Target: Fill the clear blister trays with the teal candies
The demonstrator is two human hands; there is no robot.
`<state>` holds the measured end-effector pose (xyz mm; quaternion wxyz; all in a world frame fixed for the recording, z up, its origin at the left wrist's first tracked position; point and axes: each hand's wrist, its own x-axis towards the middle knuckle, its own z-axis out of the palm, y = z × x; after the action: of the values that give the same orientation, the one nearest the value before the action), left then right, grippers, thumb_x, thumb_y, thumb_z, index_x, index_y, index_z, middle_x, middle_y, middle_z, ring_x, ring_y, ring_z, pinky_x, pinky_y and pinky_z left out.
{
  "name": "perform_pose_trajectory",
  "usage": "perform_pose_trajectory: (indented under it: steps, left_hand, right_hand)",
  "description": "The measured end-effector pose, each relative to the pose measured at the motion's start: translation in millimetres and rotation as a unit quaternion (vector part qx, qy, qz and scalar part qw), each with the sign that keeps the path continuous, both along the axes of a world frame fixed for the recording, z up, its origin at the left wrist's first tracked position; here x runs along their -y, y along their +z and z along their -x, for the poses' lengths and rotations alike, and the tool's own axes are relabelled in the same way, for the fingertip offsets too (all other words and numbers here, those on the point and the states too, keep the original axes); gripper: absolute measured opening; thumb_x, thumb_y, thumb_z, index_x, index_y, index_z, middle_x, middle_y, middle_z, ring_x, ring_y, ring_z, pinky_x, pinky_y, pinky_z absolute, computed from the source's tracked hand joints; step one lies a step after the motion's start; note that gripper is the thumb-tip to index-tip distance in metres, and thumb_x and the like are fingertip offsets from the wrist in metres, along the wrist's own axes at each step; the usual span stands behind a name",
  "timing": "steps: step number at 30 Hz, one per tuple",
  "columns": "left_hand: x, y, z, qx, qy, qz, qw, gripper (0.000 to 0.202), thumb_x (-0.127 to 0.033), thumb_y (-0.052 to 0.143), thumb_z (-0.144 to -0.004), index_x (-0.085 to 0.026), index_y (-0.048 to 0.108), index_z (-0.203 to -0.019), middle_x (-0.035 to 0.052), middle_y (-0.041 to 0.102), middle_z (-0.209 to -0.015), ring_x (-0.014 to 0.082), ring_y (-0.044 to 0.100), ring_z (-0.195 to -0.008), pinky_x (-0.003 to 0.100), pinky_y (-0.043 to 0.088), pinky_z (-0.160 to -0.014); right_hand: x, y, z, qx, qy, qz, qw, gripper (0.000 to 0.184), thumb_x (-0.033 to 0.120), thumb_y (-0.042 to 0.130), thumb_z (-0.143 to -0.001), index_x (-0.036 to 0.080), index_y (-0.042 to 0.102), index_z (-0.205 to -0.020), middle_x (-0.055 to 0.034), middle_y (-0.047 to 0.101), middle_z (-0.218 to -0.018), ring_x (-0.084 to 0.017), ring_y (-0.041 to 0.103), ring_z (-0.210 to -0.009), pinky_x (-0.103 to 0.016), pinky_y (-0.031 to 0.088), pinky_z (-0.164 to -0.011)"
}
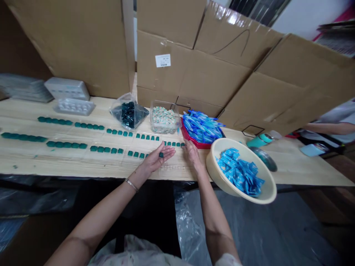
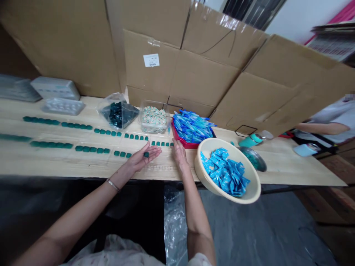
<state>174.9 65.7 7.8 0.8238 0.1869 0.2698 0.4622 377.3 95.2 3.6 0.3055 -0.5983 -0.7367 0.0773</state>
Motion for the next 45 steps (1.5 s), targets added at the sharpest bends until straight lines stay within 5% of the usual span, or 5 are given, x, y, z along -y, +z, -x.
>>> perform_pose_trajectory:
  steps: [8, 14, 24, 33, 45]
  left_hand:
    - [6, 5.3, -2, -0.01, 0.008, 0.027, 1.0, 0.049, -0.05, 0.042, -0.087, -0.007, 0.065, -0.092, 0.0159, 0.066, -0.105, 0.0215, 0.062, -0.096, 0.03, 0.051, -0.081]
    - [21, 14.8, -3, 0.013, -0.01, 0.01, 1.0, 0.046, -0.049, 0.043, -0.087, -0.009, 0.065, -0.095, 0.0139, 0.066, -0.102, 0.0191, 0.062, -0.092, 0.03, 0.049, -0.083]
    - [45, -2.7, -5, -0.292, 0.033, -0.295, 0.909, 0.037, -0.028, 0.073, -0.067, -0.017, 0.066, -0.102, 0.0069, 0.064, -0.099, 0.0164, 0.061, -0.086, 0.032, 0.047, -0.085]
    - [65, -4.4, -9, -0.168, -0.071, -0.148, 0.972, 0.039, -0.027, 0.072, -0.07, -0.016, 0.064, -0.107, 0.005, 0.064, -0.093, 0.0116, 0.06, -0.078, 0.027, 0.047, -0.077]
    - [84, -14.3, 8, -0.162, -0.002, -0.046, 0.986, 0.032, -0.018, 0.08, -0.06, -0.014, 0.064, -0.088, 0.001, 0.065, -0.079, 0.0083, 0.059, -0.071, 0.018, 0.042, -0.063]
  right_hand:
    - [66, 20.2, 76, -0.15, 0.163, -0.016, 0.975, 0.025, 0.024, 0.059, -0.08, 0.022, 0.064, -0.105, -0.0064, 0.063, -0.097, -0.017, 0.058, -0.085, -0.03, 0.047, -0.075]
    - [75, 7.3, 77, -0.33, 0.078, 0.045, 0.94, 0.019, 0.028, 0.061, -0.075, 0.019, 0.066, -0.092, -0.0047, 0.066, -0.084, -0.016, 0.06, -0.071, -0.029, 0.05, -0.066]
    - [98, 5.1, 54, -0.551, 0.024, 0.12, 0.826, 0.027, 0.034, 0.07, -0.069, 0.018, 0.064, -0.09, -0.0015, 0.066, -0.077, -0.012, 0.059, -0.063, -0.027, 0.05, -0.065]
    - [125, -3.1, 39, -0.42, 0.029, 0.032, 0.907, 0.018, 0.031, 0.066, -0.075, 0.02, 0.068, -0.09, -0.0049, 0.064, -0.095, -0.015, 0.061, -0.08, -0.029, 0.052, -0.073]
    - [147, -13.1, 59, -0.283, 0.051, -0.03, 0.957, 0.016, 0.02, 0.056, -0.081, 0.022, 0.065, -0.093, -0.0051, 0.062, -0.094, -0.015, 0.059, -0.078, -0.03, 0.051, -0.071]
